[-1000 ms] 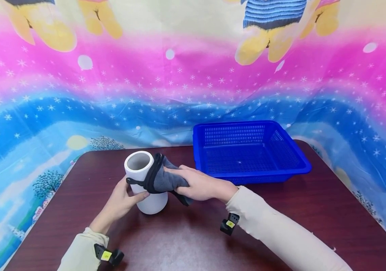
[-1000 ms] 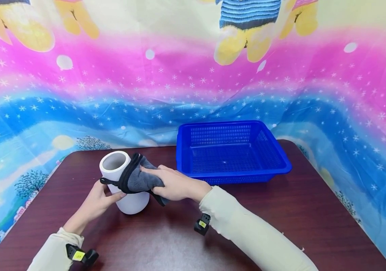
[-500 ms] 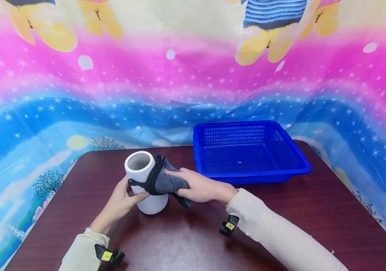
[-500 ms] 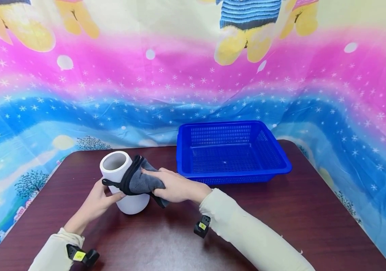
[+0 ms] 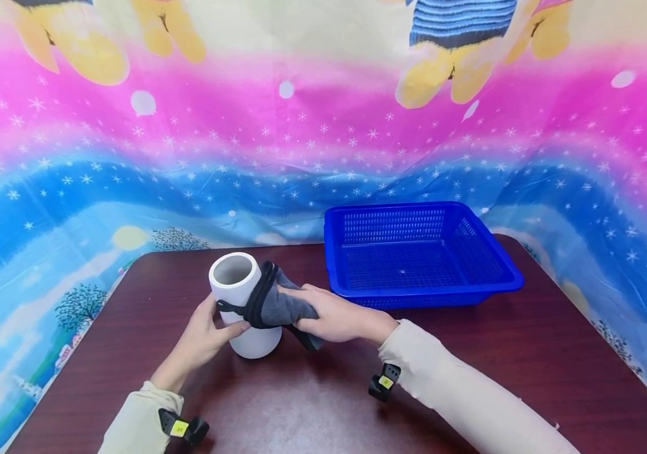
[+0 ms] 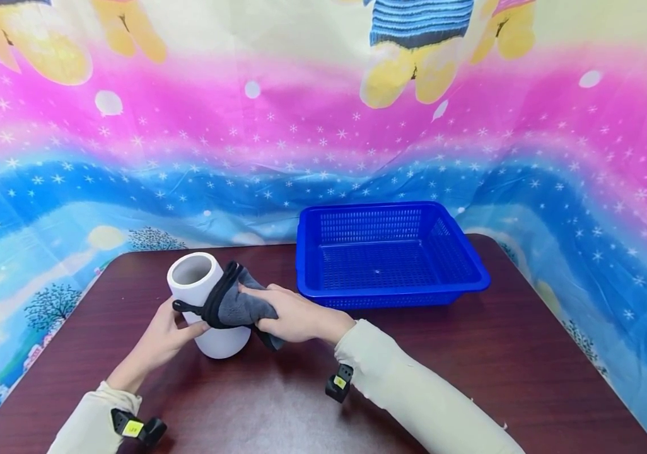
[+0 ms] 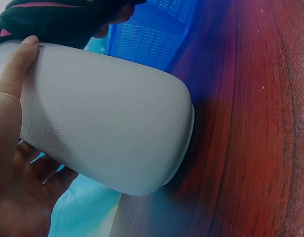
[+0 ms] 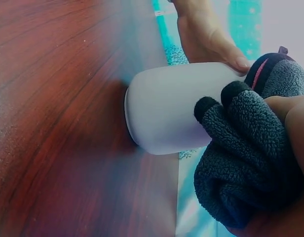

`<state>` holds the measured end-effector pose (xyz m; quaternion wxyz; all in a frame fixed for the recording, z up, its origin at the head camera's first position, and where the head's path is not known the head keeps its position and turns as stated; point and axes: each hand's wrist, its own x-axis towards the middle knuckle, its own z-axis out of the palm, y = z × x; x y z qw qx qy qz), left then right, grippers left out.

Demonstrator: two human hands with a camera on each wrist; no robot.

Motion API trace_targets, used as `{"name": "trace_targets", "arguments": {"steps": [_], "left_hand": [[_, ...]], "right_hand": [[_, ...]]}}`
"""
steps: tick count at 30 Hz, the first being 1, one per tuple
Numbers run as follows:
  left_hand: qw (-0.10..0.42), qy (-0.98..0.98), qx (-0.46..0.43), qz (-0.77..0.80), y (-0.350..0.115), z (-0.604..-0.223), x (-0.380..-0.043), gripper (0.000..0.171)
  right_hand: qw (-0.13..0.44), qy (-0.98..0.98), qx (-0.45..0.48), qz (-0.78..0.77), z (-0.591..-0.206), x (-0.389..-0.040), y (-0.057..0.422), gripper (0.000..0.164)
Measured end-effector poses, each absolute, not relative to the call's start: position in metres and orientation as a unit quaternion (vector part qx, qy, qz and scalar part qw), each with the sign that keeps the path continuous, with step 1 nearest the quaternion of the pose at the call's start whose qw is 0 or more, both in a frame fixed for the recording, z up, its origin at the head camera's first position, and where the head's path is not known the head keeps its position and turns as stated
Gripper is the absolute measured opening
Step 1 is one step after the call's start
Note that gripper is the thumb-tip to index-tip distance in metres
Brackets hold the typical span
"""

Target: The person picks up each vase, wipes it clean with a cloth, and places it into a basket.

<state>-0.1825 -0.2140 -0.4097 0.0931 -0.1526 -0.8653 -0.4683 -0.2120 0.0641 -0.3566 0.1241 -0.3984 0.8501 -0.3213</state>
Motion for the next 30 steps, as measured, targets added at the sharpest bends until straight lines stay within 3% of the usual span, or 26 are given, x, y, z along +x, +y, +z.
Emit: {"name": "trace_targets", "arguments": {"steps": [30], "left_hand": [[0.093, -0.863, -0.151, -0.473, -0.216, -0.412, -0.186, 0.068]], "right_hand": [[0.136, 0.859, -0.4, -0.29, -0.376, -0.212, 0.067, 0.064]]}}
